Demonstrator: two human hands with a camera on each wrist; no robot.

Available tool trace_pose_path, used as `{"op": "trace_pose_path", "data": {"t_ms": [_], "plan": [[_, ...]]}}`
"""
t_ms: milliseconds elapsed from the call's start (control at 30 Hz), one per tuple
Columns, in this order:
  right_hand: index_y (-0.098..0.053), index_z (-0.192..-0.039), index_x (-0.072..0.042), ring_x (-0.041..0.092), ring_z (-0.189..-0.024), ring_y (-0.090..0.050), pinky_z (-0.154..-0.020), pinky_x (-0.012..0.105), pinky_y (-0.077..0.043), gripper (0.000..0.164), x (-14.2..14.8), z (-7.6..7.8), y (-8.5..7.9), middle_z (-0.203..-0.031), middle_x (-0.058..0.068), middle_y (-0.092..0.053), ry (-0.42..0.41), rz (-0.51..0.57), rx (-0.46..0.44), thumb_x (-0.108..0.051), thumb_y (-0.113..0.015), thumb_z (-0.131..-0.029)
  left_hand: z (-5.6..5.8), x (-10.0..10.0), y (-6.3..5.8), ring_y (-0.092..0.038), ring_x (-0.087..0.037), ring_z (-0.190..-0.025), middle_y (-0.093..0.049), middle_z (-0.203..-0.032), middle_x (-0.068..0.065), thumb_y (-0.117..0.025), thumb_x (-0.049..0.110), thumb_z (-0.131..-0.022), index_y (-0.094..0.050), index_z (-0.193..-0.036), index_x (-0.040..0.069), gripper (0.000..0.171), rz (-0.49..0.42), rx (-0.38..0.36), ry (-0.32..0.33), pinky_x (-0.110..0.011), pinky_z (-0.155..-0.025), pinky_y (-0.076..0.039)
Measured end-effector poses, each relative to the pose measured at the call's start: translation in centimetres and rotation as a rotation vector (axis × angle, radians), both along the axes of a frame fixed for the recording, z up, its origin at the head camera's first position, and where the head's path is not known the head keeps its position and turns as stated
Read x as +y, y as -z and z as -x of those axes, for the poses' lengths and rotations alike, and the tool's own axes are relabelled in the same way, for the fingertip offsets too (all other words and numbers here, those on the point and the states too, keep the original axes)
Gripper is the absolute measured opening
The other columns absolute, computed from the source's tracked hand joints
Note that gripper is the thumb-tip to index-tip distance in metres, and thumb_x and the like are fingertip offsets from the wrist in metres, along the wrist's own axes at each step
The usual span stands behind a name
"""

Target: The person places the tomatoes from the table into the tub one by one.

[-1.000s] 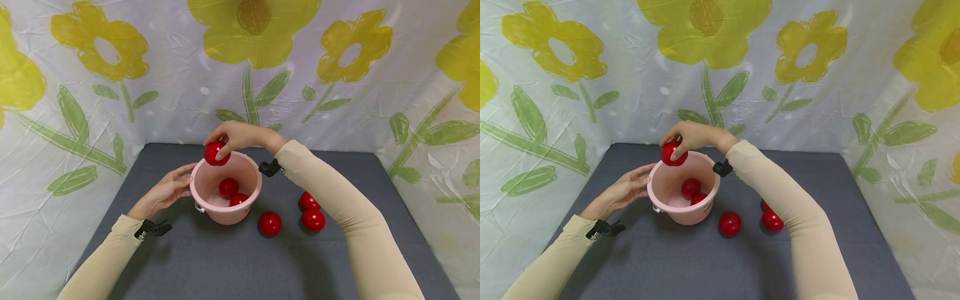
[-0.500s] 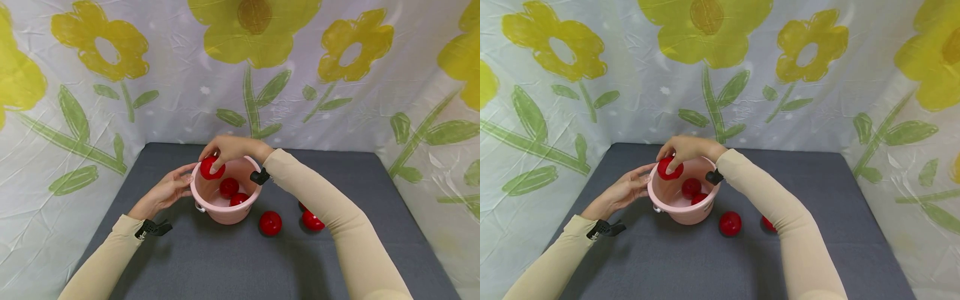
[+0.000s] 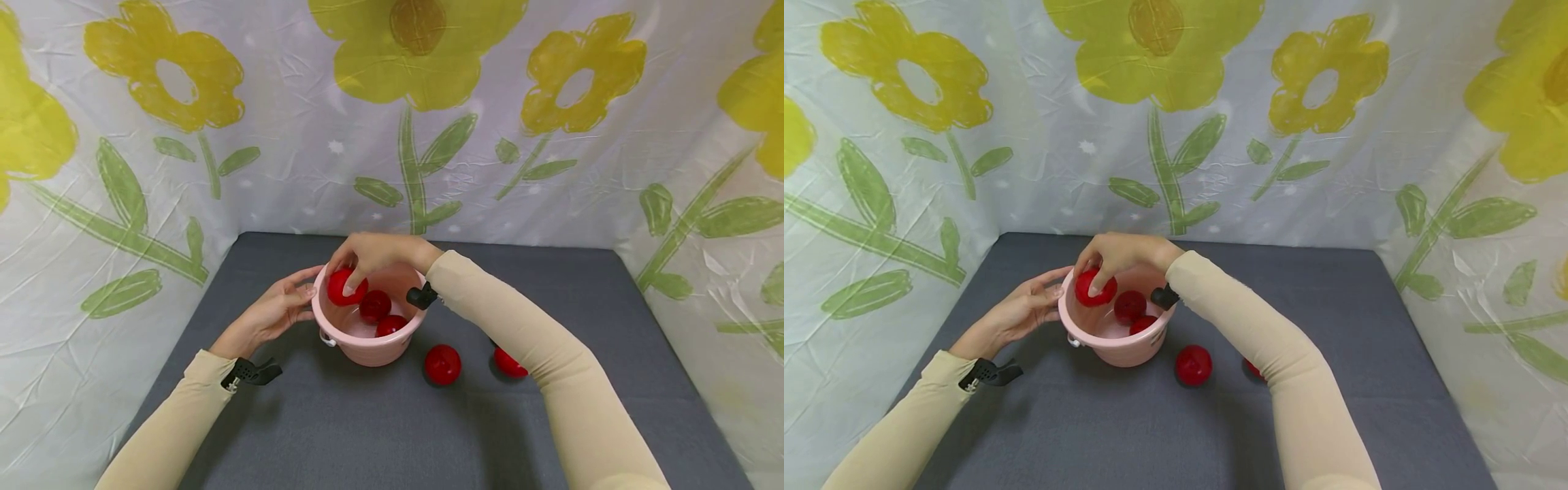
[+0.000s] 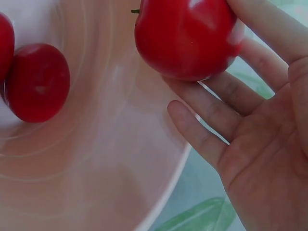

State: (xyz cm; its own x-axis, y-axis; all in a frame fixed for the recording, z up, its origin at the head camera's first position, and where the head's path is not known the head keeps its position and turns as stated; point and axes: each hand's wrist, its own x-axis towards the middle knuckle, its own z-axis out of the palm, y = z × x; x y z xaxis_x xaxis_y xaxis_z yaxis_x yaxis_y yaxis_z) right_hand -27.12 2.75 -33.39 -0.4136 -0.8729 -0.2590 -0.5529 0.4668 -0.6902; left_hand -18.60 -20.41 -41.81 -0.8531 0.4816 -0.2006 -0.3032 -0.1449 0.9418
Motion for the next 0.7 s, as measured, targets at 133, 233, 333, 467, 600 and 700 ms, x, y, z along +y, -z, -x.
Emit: {"op": "trace_pose_path", "data": {"t_ms": [133, 233, 333, 467, 600, 700], "plan": [[-0.066, -0.129, -0.019, 0.017, -0.110, -0.065, -0.091, 0.029, -0.058, 0.043, 0.1, -0.1, 0.0, -0.124, 0.002, -0.070, 0.004, -0.003, 0.011, -0.018, -0.076, -0.087, 0.0, 0.0, 0.0, -0.067, -0.010, -0.103, -0.061, -0.122, 0.002, -0.049, 0.006, -0.102, -0.014, -0.158, 0.007, 0.066, 0.005, -0.004, -0.007, -0.029, -0.081, -0.061], [-0.066, -0.130, -0.019, 0.019, -0.115, -0.065, -0.097, 0.031, -0.056, 0.043, 0.3, 0.0, -0.2, -0.126, 0.004, -0.069, 0.005, -0.005, 0.058, -0.021, -0.075, -0.088, 0.1, 0.0, 0.0, -0.066, -0.011, -0.105, -0.059, -0.125, 0.000, -0.051, 0.008, -0.102, -0.015, -0.157, 0.007, 0.066, 0.019, -0.002, -0.012, -0.029, -0.082, -0.061], [-0.065, -0.131, -0.019, 0.021, -0.117, -0.064, -0.100, 0.033, -0.054, 0.044, 0.4, 0.0, -0.4, -0.127, 0.004, -0.069, 0.006, -0.005, 0.093, -0.022, -0.075, -0.088, 0.1, 0.0, 0.0, -0.066, -0.012, -0.107, -0.058, -0.127, -0.002, -0.051, 0.009, -0.102, -0.016, -0.158, 0.007, 0.066, 0.035, 0.007, -0.010, -0.029, -0.082, -0.061], [-0.064, -0.132, -0.017, 0.021, -0.118, -0.064, -0.100, 0.032, -0.054, 0.044, 0.5, -0.1, -0.6, -0.128, 0.004, -0.068, 0.001, 0.008, 0.090, -0.020, -0.073, -0.089, 0.0, -0.1, 0.0, -0.066, -0.011, -0.107, -0.057, -0.128, -0.002, -0.051, 0.009, -0.102, -0.015, -0.158, 0.007, 0.066, 0.039, 0.014, -0.006, -0.029, -0.082, -0.061], [-0.064, -0.131, -0.014, 0.023, -0.117, -0.064, -0.100, 0.032, -0.054, 0.043, 1.0, 0.0, -0.8, -0.128, 0.006, -0.068, -0.006, 0.031, 0.104, -0.018, -0.073, -0.089, 0.0, 0.0, 0.0, -0.066, -0.012, -0.106, -0.058, -0.128, -0.003, -0.051, 0.008, -0.102, -0.016, -0.158, 0.007, 0.066, 0.031, 0.011, -0.005, -0.028, -0.081, -0.061], [-0.065, -0.130, -0.011, 0.026, -0.118, -0.064, -0.102, 0.035, -0.053, 0.042, 1.5, 0.2, -1.1, -0.127, 0.009, -0.068, -0.011, 0.053, 0.118, -0.015, -0.073, -0.089, 0.0, -0.1, 0.0, -0.067, -0.013, -0.104, -0.059, -0.126, -0.003, -0.051, 0.008, -0.102, -0.016, -0.158, 0.007, 0.066, 0.022, 0.006, -0.006, -0.028, -0.080, -0.061]]}}
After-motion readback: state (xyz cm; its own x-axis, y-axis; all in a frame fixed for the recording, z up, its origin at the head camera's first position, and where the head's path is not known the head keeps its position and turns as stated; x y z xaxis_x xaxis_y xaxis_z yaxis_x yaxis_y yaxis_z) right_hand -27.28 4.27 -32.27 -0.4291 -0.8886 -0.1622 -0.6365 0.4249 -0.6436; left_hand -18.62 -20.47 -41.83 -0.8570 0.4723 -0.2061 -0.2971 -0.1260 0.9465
